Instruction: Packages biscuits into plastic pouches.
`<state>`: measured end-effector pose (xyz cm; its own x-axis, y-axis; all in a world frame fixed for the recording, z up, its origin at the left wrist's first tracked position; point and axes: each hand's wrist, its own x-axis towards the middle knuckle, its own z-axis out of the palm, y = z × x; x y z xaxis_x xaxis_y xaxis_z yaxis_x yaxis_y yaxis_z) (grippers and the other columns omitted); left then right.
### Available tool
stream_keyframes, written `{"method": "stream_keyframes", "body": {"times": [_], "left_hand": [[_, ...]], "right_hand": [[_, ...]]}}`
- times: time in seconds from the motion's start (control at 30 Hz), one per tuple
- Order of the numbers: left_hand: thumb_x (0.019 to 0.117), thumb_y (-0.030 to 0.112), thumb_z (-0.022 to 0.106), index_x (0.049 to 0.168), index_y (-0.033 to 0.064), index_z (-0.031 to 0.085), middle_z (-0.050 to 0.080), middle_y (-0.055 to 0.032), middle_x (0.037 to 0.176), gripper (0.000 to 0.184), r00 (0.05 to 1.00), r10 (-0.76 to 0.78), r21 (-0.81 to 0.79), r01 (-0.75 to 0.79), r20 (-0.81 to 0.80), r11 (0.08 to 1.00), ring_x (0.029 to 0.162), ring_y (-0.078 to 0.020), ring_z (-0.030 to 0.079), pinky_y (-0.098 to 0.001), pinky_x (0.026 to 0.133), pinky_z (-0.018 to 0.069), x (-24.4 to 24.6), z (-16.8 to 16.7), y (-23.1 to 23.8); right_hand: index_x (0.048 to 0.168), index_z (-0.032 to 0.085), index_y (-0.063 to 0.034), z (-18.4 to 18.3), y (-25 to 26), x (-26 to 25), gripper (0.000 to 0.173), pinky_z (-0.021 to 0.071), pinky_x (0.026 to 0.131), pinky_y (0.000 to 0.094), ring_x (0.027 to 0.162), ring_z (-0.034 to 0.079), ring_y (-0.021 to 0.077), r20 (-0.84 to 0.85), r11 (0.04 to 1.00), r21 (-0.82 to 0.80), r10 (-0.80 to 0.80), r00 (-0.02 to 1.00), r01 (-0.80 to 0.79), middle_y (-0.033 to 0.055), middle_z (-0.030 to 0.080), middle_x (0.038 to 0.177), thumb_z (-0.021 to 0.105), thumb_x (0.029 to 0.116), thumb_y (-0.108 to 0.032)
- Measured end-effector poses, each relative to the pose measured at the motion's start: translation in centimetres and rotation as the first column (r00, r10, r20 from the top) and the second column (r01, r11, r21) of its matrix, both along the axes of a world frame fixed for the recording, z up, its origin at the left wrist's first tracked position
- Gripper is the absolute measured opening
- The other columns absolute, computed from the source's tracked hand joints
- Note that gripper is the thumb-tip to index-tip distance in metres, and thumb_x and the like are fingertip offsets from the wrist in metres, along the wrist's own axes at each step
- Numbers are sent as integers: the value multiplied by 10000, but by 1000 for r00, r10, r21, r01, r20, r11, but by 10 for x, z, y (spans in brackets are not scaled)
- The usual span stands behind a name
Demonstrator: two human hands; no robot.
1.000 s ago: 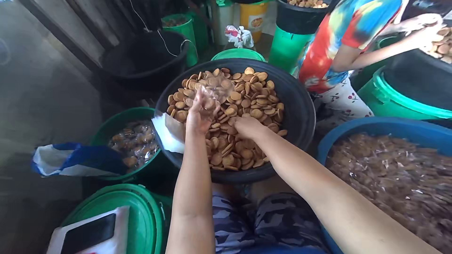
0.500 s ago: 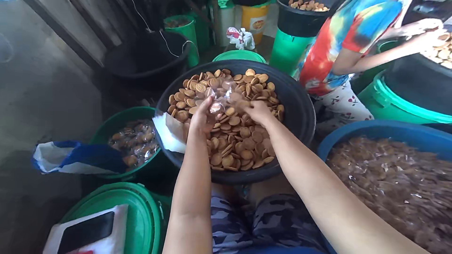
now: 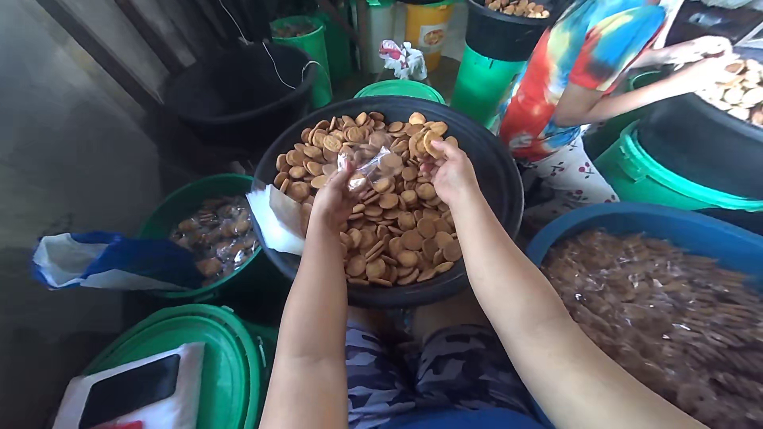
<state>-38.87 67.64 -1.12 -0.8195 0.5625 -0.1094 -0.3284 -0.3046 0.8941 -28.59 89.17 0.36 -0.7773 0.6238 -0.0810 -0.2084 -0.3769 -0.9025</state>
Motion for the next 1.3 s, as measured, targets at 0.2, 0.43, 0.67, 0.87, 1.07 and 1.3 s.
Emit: {"method": "stream_keyframes", "body": {"times": [0.2, 0.43, 0.67, 0.87, 1.07, 1.3], "left_hand": [[1086, 364, 488, 1310, 105, 569, 711, -66, 1019, 352, 991, -132, -163, 126, -26, 979, 825, -149, 694, -308, 719, 598, 7, 4, -2], [1098, 486, 383, 1409, 100, 528, 687, -87, 1172, 516, 981, -177, -235, 155, -79, 960, 1020, -213, 686, -422, 875, 592, 12, 8, 0], [1110, 432, 364, 1408, 110, 533, 701, -73, 1118, 470, 954, -280, -193, 257, -103, 947, 962, -195, 696, -413, 842, 601, 18, 9, 3], [1083, 382, 465, 1325, 99, 562, 685, -97, 1121, 386, 996, -85, 104, 81, 28, 991, 976, -208, 695, -376, 880, 595, 33, 12, 20], [1063, 198, 503, 1326, 31, 584, 686, -112, 1206, 322, 971, -96, 139, 129, -220, 982, 1036, -207, 683, -407, 923, 577, 30, -4, 29], [996, 231, 689, 1020, 36, 743, 729, -51, 920, 204, 888, -68, -323, -93, -454, 942, 821, -122, 683, -335, 776, 586, 27, -2, 27]], "right_hand": [[1239, 620, -29, 1, -7, 9, 337, 518, 994, 442, 1147, 618, 209, 107, 949, 82, 296, 949, -305, 97, 651, 1232, 668, 947, -191], [1285, 608, -44, -2, -8, 7, 330, 546, 935, 417, 1079, 651, 210, 173, 887, -20, 457, 873, -460, 95, 678, 1174, 522, 1053, -262], [1049, 761, -28, -1, -12, 7, 203, 555, 911, 407, 971, 686, 160, 343, 695, 539, 335, 878, -476, 83, 744, 1065, 744, 946, -203], [1522, 366, -153, 1, -35, 9, 643, 505, 1037, 474, 1274, 586, 247, -385, 928, 147, 372, 845, -342, 93, 584, 1422, 184, 1070, -572], [1357, 592, -25, -2, -51, -3, 404, 510, 1072, 425, 1246, 624, 198, -283, 960, 68, 279, 918, -271, 90, 669, 1333, 414, 1100, -279], [1063, 751, -47, -7, -49, 0, 274, 557, 914, 376, 962, 694, 125, 90, 886, 450, 82, 993, -114, 49, 752, 1004, 752, 946, -295]]}}
